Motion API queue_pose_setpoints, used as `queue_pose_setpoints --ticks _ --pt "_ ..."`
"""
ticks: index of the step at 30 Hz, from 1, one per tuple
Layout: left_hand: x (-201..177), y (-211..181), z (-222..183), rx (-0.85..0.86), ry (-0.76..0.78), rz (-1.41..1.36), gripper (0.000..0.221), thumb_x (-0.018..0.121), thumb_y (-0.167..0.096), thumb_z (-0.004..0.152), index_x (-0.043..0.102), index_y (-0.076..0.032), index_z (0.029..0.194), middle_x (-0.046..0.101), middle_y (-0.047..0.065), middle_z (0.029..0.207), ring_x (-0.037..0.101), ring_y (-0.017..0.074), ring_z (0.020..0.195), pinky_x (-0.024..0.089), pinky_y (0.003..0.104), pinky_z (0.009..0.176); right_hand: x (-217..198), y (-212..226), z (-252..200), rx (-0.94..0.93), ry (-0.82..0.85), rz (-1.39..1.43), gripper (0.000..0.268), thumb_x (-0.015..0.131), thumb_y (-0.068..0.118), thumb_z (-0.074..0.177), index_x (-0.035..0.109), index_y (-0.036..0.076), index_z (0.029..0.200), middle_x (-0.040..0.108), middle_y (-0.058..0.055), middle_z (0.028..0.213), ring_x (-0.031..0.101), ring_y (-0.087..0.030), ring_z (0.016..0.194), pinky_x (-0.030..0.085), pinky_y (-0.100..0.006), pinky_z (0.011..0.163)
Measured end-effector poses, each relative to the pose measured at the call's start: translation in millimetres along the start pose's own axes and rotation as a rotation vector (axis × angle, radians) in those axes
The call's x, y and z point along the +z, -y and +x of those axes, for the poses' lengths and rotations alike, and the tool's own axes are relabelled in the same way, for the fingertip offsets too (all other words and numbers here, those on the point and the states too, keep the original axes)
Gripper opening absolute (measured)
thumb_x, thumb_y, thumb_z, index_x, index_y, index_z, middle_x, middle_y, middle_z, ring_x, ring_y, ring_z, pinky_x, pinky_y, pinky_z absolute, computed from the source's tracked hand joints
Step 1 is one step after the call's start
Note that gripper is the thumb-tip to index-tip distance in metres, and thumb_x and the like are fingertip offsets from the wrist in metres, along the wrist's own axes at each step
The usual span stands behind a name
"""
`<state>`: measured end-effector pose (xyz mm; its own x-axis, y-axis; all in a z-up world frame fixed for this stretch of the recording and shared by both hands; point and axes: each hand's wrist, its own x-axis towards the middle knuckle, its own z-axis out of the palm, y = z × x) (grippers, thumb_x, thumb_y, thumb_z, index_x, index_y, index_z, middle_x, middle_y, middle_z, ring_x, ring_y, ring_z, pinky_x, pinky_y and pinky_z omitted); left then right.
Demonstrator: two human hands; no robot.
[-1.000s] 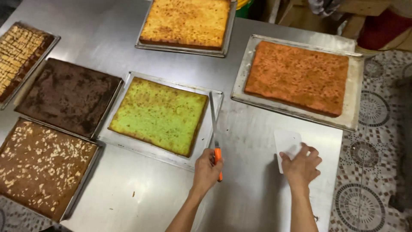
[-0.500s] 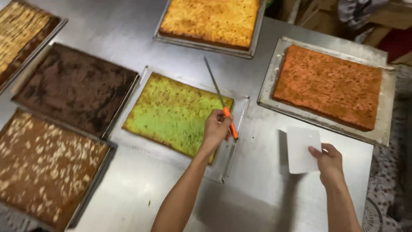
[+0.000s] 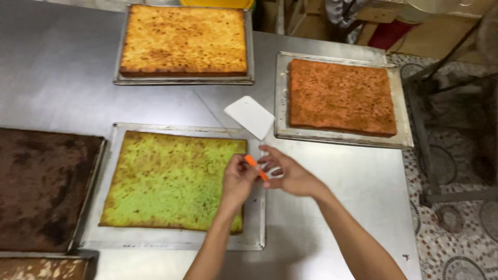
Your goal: Organize various trays of cakes on a metal table and cut pieces using a scraper.
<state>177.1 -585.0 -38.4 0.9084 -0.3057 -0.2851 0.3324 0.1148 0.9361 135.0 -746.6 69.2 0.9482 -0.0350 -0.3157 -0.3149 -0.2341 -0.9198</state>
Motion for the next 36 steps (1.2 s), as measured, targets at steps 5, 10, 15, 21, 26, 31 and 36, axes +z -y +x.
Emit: queue_pose_setpoints --ticks 5,10,15,21,26,31,36 --pt "95 -35 -14 0.253 0.074 0.33 0.03 0.078 -0.015 0.089 0.066 -0.002 0.113 0.07 0.023 0.098 0.072 0.0443 0.095 0.061 0.046 0.076 -58 -104 19 -0.142 -0.186 -0.197 0.049 0.063 -0.016 0.074 0.069 0.008 0.116 0.068 -0.011 0.091 0.068 -0.029 0.088 0.057 -0.038 0.079" --pt "150 -23 -1 0.317 0.12 0.57 0.045 0.077 -0.02 0.088 0.066 -0.003 0.128 0.065 0.023 0.113 0.072 0.0429 0.098 0.061 0.046 0.081 -229 -192 24 -0.277 -0.906 -0.401 0.015 0.067 -0.007 0.087 0.069 -0.005 0.102 0.064 -0.03 0.092 0.062 -0.051 0.096 0.049 -0.055 0.086" --pt "139 -1 19 0.053 0.095 0.534 0.058 0.072 -0.018 0.092 0.054 0.001 0.143 0.056 0.032 0.137 0.068 0.044 0.114 0.059 0.047 0.092 -353 -237 -19 0.134 -1.113 -0.587 0.027 0.082 0.036 0.096 0.076 0.01 0.1 0.07 -0.019 0.086 0.069 -0.049 0.091 0.052 -0.057 0.078" --pt "130 50 33 -0.061 -0.02 0.469 0.049 0.069 -0.028 0.087 0.063 -0.018 0.134 0.071 0.0 0.1 0.059 0.0082 0.078 0.047 0.024 0.083 -380 -250 -16 0.414 -1.053 -0.464 0.025 0.073 0.039 0.093 0.075 0.014 0.098 0.072 -0.016 0.089 0.066 -0.042 0.085 0.048 -0.053 0.073" --pt "131 55 -3 -0.141 0.032 0.48 0.047 0.069 -0.027 0.089 0.064 -0.017 0.135 0.074 0.007 0.1 0.069 0.0152 0.099 0.053 0.031 0.092 -361 -240 -38 0.472 -1.031 -0.057 0.05 0.082 0.04 0.091 0.068 0.005 0.123 0.068 -0.01 0.108 0.064 -0.029 0.097 0.046 -0.04 0.083" --pt "130 90 -62 -0.246 0.062 0.162 0.033 0.07 -0.009 0.087 0.07 -0.016 0.119 0.072 -0.003 0.093 0.062 0.0085 0.074 0.045 0.025 0.052 -294 -218 -142 0.504 -0.929 0.021 0.035 0.074 0.033 0.103 0.068 0.0 0.113 0.068 -0.018 0.101 0.062 -0.034 0.091 0.046 -0.048 0.08" --pt "139 90 -153 -0.483 0.128 0.086 0.052 0.065 -0.017 0.086 0.057 -0.017 0.137 0.073 -0.005 0.103 0.07 0.0095 0.087 0.054 0.026 0.063 -189 -301 -233 0.542 -1.046 0.0 0.03 0.083 0.029 0.09 0.071 0.003 0.099 0.067 -0.014 0.085 0.058 -0.027 0.076 0.045 -0.043 0.067"
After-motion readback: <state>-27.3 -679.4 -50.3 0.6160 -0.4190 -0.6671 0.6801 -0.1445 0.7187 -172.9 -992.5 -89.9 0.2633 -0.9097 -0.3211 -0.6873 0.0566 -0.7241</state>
